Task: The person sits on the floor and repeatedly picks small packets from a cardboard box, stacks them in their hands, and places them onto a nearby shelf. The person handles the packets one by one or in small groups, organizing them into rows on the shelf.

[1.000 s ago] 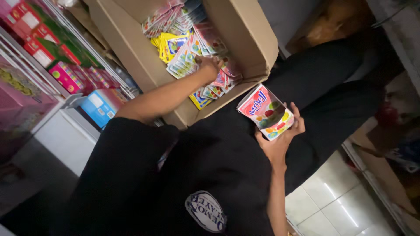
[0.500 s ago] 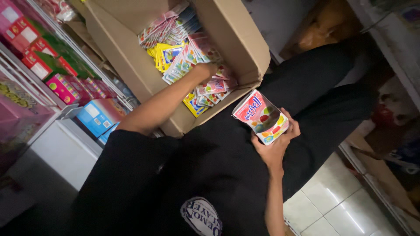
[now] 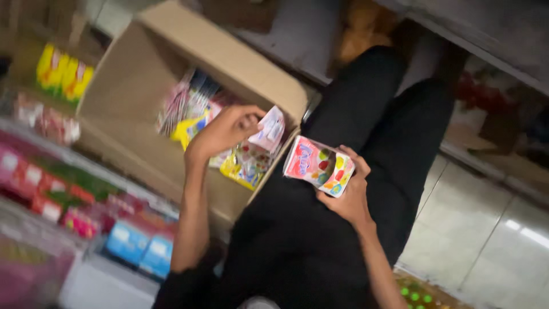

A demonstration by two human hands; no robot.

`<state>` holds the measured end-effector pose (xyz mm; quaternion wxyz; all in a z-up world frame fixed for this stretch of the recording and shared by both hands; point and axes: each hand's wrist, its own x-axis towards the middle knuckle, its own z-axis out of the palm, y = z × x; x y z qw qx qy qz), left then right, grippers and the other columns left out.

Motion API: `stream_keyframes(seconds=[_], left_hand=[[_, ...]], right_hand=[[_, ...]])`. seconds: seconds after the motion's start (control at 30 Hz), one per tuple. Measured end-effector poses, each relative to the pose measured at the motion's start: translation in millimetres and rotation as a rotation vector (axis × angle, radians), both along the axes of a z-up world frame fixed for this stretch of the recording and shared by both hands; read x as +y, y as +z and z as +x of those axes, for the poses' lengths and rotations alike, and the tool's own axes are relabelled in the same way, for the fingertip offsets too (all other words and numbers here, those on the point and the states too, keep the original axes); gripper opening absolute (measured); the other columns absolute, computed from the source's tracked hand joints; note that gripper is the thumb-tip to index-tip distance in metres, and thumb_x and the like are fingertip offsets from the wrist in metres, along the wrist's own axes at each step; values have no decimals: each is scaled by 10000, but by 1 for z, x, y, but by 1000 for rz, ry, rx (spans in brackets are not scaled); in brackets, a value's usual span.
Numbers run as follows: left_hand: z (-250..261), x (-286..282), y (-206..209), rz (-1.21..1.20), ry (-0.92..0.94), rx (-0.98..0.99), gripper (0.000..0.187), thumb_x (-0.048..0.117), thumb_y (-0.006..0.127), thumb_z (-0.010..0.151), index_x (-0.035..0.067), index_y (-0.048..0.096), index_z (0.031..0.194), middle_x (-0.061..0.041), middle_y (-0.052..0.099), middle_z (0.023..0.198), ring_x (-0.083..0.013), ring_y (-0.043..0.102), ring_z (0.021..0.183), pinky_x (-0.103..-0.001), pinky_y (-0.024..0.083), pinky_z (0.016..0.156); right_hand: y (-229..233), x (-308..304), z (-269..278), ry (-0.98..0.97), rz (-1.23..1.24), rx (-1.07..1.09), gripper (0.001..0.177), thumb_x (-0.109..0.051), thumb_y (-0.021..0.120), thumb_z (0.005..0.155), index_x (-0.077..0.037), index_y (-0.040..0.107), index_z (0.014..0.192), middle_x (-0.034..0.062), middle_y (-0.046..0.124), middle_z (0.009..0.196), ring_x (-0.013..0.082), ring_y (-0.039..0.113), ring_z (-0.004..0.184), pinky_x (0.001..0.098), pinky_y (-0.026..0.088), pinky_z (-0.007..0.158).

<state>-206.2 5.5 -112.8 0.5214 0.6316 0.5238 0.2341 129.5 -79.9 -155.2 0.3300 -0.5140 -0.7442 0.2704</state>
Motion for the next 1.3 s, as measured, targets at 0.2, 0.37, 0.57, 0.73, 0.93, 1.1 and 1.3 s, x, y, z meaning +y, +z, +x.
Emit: stream_keyframes(seconds=[0.2, 0.37, 0.57, 0.73, 0.93, 1.1, 1.3], left_hand=[[48, 2, 65, 59, -57, -281, 475, 111, 608, 1030, 44, 509, 1489, -23, 526, 897, -90, 513, 835, -229, 471, 769], [83, -15, 62, 201, 82, -168, 427, 52, 530, 1091, 28, 450, 1510, -22, 534, 980, -103, 534, 902, -229, 473, 855], [113, -27, 64, 51, 68, -687, 460, 28, 669, 947, 64, 437, 1342, -59, 621, 1009, -148, 624, 935, -323, 541, 821], [142, 0, 94, 286, 32, 51, 312, 108, 622, 972, 47, 486, 1246, -103, 645, 872, -189, 621, 715, -323, 522, 661], [151, 6, 88, 425, 103, 84, 268, 134, 578, 1003, 20, 487, 1228, -172, 682, 935, -270, 701, 788, -389, 553, 706], [194, 23, 27, 669, -339, 122, 295, 67, 647, 924, -22, 564, 1192, -216, 712, 991, -408, 679, 891, -495, 517, 786], [225, 29, -35, 30, -556, -158, 304, -7, 624, 923, -25, 539, 1215, -193, 688, 946, -279, 691, 852, -376, 550, 734]], right_hand=[[-18, 3, 15, -75, 58, 314, 1062, -142, 938, 645, -52, 222, 1425, 240, 520, 1445, 345, 598, 1312, 443, 493, 1124], [-41, 14, 31, -350, -104, 415, 1016, -172, 898, 758, -53, 170, 1456, 204, 535, 1339, 287, 600, 1267, 410, 483, 1110], [-53, 18, 34, -403, -61, 530, 1057, -163, 928, 734, -54, 160, 1453, 198, 508, 1326, 260, 551, 1269, 397, 463, 1107], [-31, 18, 35, -462, 159, 530, 1000, -87, 900, 706, -54, 218, 1436, 204, 475, 1397, 278, 507, 1343, 408, 425, 1139], [-36, 13, 38, -523, 152, 540, 1001, -84, 903, 719, -55, 214, 1444, 195, 465, 1413, 280, 527, 1340, 399, 440, 1149], [-38, 16, 35, -338, 148, 520, 1056, -100, 901, 661, -40, 174, 1426, 235, 425, 1449, 322, 497, 1356, 412, 438, 1120], [-32, 12, 37, -401, -75, 368, 1139, -162, 912, 625, -34, 138, 1450, 205, 508, 1370, 317, 589, 1259, 395, 482, 1061]])
